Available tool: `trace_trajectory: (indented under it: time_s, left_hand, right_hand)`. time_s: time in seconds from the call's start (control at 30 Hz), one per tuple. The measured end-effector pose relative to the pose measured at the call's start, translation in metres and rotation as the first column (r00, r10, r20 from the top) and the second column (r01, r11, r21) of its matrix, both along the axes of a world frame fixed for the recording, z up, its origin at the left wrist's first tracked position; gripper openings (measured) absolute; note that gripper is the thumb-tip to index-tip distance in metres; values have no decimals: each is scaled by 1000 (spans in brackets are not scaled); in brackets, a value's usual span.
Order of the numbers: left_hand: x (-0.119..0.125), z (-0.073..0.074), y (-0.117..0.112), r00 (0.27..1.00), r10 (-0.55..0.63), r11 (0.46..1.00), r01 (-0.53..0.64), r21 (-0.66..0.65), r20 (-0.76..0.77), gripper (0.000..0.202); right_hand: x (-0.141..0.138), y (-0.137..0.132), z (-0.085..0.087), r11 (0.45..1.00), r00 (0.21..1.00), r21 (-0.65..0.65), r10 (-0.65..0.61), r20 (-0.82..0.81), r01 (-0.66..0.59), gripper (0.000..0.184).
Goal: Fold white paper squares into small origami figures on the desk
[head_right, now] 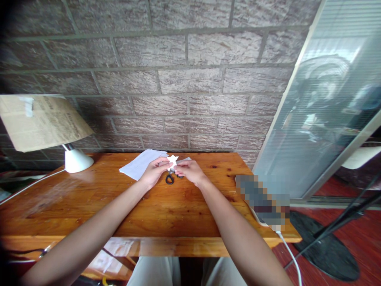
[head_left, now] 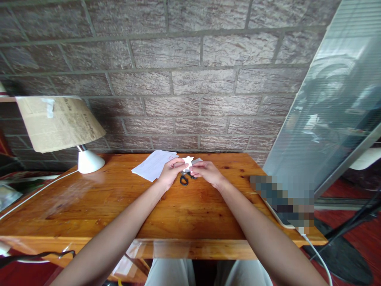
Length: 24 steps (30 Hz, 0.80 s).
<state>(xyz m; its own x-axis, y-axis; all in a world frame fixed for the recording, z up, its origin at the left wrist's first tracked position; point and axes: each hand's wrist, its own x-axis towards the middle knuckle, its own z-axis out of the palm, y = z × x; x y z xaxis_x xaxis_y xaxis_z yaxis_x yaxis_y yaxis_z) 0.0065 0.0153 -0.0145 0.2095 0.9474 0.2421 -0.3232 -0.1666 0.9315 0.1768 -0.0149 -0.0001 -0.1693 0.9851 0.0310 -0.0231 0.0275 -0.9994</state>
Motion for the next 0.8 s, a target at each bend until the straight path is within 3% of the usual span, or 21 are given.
trace_trajectory:
  time_s: [0.2, 0.5, 0.7, 0.8]
  left_hand:
    - [-10, 3, 4, 981, -8, 994, 29, 101, -194, 34]
    - [-19, -2, 11, 987, -133, 991, 131, -21, -95, 43]
    - [-15, -4, 10, 988, -121, 990, 113, -86, -100, 51]
    - [-13, -6, 11, 990, -69, 994, 59, -88, -120, 59]
  right_hand:
    - [1, 0, -1, 999, 996, 7, 48, 75, -48, 29]
    - [2, -1, 2, 999, 998, -15, 32, 57, -31, 32]
    - [3, 0, -1, 999, 995, 22, -42, 91, 41, 28]
    - [26, 11, 9, 989, 965, -8, -141, 223, 147, 22]
